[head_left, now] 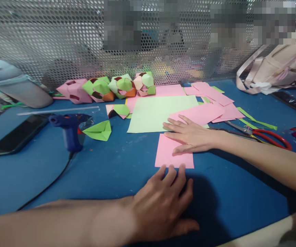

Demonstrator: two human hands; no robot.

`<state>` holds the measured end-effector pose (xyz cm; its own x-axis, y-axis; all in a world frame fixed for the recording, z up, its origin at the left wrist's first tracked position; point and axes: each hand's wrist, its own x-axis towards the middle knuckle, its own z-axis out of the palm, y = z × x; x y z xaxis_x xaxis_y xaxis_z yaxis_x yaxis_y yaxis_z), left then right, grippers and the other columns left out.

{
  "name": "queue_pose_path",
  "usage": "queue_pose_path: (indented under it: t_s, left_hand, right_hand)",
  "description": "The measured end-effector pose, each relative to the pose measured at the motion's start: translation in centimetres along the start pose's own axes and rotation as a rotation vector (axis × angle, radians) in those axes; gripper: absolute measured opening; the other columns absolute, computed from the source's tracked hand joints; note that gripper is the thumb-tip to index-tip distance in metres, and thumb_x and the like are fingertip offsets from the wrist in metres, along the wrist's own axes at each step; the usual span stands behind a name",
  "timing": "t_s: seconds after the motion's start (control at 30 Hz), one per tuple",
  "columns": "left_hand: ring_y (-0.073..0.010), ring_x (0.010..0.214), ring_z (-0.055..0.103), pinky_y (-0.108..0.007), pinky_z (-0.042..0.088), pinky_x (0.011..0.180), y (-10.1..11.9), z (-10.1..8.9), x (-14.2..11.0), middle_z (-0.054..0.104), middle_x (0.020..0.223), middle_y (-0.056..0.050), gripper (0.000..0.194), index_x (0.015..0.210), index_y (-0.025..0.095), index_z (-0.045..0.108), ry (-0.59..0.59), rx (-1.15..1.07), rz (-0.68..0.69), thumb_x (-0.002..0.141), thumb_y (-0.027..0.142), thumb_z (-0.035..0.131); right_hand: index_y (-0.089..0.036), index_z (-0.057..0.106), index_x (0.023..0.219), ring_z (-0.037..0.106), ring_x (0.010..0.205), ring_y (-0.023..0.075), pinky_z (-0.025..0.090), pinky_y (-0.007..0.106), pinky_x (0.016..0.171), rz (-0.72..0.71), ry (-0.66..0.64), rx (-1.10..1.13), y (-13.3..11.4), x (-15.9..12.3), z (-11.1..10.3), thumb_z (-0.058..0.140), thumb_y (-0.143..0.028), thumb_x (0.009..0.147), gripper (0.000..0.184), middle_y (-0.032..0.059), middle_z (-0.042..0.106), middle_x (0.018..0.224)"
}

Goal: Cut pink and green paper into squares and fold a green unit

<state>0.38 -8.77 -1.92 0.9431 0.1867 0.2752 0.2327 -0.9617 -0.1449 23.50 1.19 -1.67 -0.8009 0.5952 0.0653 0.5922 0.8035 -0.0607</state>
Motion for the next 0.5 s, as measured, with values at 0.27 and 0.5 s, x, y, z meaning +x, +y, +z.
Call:
queue_pose_path:
  t_s: [0.27, 0.5]
  left_hand:
    - [-0.0400, 0.105, 0.068, -0.054, 0.059, 0.082, 0.1, 0.0, -0.1, 0.064, 0.129, -0.026, 0.065, 0.125, 0.010, 0.062, 0.016, -0.011, -0.027, 0.097, 0.064, 0.039]
    - [-0.0296, 0.088, 0.065, -0.048, 0.058, 0.078, -1.6, -0.4, 0.8, 0.069, 0.101, -0.014, 0.052, 0.124, 0.012, 0.061, -0.011, -0.054, -0.058, 0.099, 0.054, 0.045]
  right_hand:
    - [-0.016, 0.048, 0.144, 0.030, 0.149, 0.0328, 0.020, 0.057, 0.119, -0.016, 0.152, -0.045, 0.2, 1.5, 0.5, 0.036, -0.067, 0.097, 0.071, 0.0179, 0.036, 0.160]
    - [-0.012, 0.071, 0.105, 0.065, 0.100, 0.0271, 0.048, 0.041, 0.089, 0.279, 0.200, 0.005, -3.5, -3.1, -1.1, 0.050, -0.031, 0.099, 0.029, 0.0147, 0.074, 0.106]
